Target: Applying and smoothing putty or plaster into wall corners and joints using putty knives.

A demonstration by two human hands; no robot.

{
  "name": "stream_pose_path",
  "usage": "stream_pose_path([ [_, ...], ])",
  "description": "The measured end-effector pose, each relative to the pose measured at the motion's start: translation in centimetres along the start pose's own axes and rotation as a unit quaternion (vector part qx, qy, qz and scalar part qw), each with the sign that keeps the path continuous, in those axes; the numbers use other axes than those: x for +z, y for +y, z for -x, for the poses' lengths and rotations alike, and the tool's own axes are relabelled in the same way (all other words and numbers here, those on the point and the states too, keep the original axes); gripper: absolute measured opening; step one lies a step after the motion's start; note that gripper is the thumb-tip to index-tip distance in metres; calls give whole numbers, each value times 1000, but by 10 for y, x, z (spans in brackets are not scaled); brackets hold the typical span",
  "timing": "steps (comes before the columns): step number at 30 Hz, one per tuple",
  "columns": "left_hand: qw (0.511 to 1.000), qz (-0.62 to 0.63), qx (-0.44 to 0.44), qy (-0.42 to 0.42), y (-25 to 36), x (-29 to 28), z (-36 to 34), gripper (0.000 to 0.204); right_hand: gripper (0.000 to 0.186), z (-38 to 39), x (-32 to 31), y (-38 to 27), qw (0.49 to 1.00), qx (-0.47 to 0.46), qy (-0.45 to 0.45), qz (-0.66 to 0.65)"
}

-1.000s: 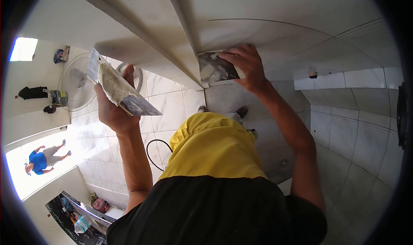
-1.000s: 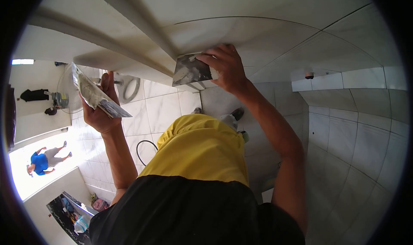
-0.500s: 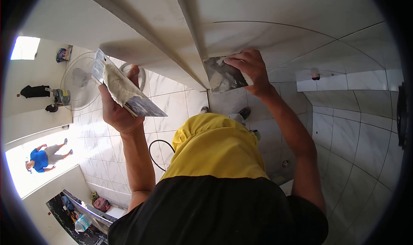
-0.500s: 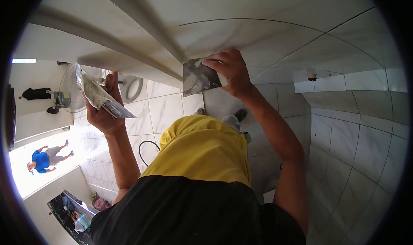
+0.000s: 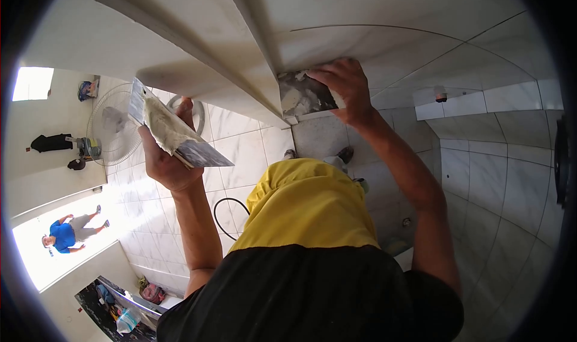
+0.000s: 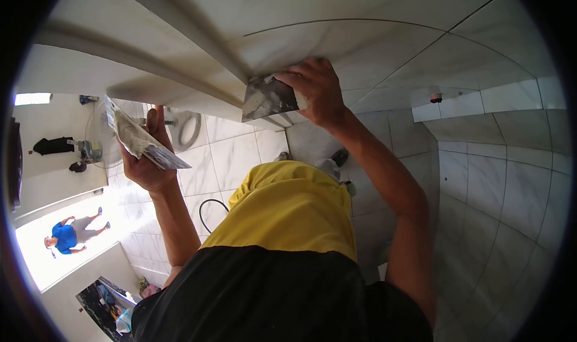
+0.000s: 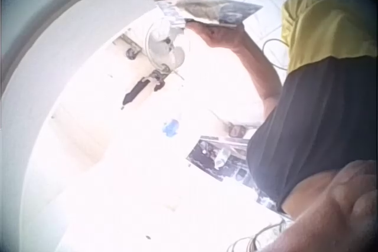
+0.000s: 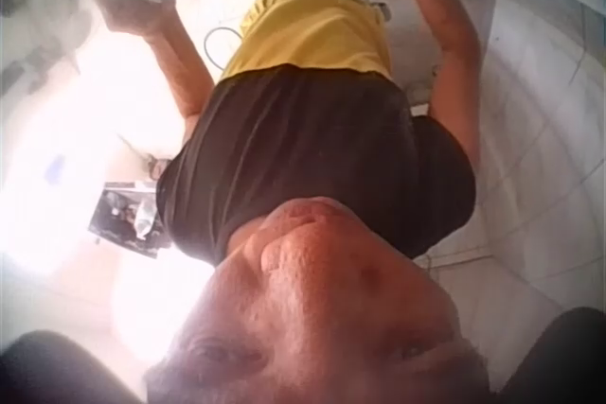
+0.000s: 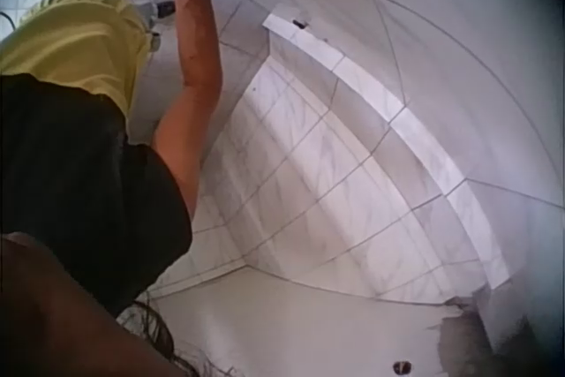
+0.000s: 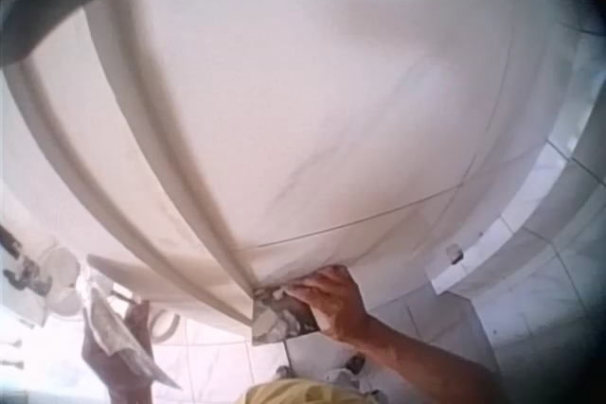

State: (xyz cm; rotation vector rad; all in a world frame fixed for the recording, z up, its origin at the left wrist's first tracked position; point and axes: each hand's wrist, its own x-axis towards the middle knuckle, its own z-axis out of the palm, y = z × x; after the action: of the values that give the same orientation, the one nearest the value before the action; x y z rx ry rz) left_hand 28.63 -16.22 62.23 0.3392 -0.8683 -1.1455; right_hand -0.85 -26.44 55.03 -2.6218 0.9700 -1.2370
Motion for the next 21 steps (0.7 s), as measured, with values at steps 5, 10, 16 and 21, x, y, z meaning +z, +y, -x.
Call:
stream_pose_path([
  [5, 1000, -21, 4, 19, -1, -1, 1, 54, 46, -12, -11, -5, 1000, -13, 20, 9],
  [10, 1000, -10, 3, 13, -2, -2, 0, 53, 51, -24, -21, -9, 1000, 2, 28, 4],
  [16, 998, -16, -31, 57, 0, -3, 1, 55, 56, -41, -35, -15, 998, -9, 67, 1],
  [21, 999, -5, -27, 25, -3, -3, -3, 54, 51, -53, -47, -22, 995, 0, 96, -35],
])
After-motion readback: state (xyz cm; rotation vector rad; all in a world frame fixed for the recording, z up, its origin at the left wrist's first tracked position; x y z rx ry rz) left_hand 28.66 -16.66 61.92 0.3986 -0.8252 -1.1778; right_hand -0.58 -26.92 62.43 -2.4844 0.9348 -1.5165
